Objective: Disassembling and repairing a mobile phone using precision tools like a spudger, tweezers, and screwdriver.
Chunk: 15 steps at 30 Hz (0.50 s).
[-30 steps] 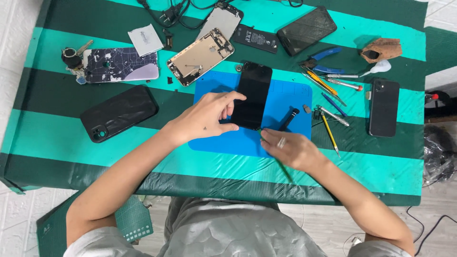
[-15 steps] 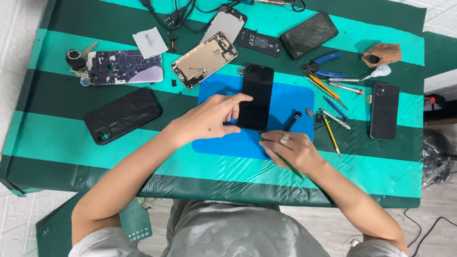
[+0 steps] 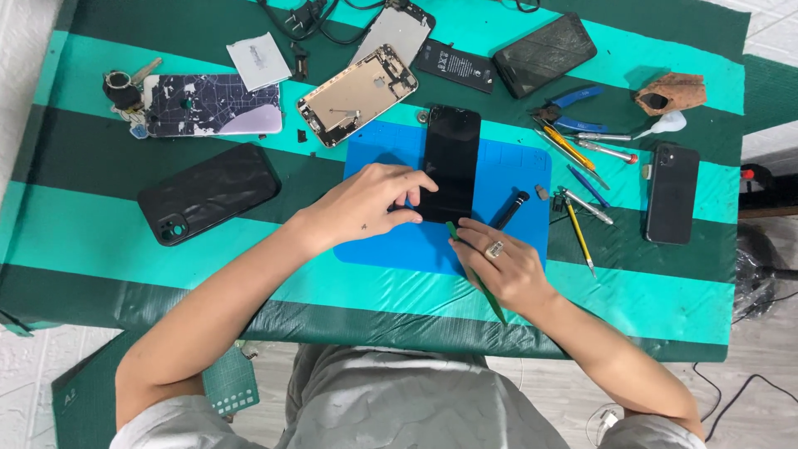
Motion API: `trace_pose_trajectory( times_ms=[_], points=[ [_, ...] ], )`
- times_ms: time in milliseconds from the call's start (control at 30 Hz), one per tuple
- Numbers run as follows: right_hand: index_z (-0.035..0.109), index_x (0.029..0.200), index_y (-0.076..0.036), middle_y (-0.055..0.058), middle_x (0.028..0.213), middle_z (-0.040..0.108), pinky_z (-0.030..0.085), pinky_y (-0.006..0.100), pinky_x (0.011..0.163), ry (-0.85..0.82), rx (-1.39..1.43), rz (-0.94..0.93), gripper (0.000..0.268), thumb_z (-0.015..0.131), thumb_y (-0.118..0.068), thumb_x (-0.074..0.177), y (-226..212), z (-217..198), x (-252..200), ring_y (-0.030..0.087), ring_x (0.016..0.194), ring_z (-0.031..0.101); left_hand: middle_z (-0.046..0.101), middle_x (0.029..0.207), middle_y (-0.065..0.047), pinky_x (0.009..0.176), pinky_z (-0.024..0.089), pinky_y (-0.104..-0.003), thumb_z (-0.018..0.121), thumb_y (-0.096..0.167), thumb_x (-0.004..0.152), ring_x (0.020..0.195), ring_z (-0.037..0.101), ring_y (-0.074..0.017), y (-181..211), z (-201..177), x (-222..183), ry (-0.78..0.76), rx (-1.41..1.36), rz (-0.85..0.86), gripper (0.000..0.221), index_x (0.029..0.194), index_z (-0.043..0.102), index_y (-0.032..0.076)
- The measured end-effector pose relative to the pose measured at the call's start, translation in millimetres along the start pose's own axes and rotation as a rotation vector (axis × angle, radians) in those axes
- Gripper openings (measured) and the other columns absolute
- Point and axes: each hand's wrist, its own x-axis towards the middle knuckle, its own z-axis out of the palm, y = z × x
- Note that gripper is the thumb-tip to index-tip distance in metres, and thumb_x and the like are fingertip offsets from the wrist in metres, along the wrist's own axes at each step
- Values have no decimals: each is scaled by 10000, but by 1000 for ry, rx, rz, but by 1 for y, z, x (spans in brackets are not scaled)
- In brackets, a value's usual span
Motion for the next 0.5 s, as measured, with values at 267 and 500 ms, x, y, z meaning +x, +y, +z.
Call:
trace_pose_trajectory(
  times_ms=[267,500],
  points=[
    [699,765,-35,124,842,747,642,406,744,-52,25,48,160,737,46,897,2,-7,-3,320,878,780,712,836,-79,635,562,-379,827,123,852,706,672,-244,-3,8,0,88,12,67,210,994,675,98],
    [715,793,-38,131,847,738,640,403,719,-58,4,46,139,724,59,892,5,-8,-8,326,874,773,719,845,-81,630,566,-383,830,128,857,689,671,-244,-5,16,2,133,24,92,229,1025,677,98]
  ],
)
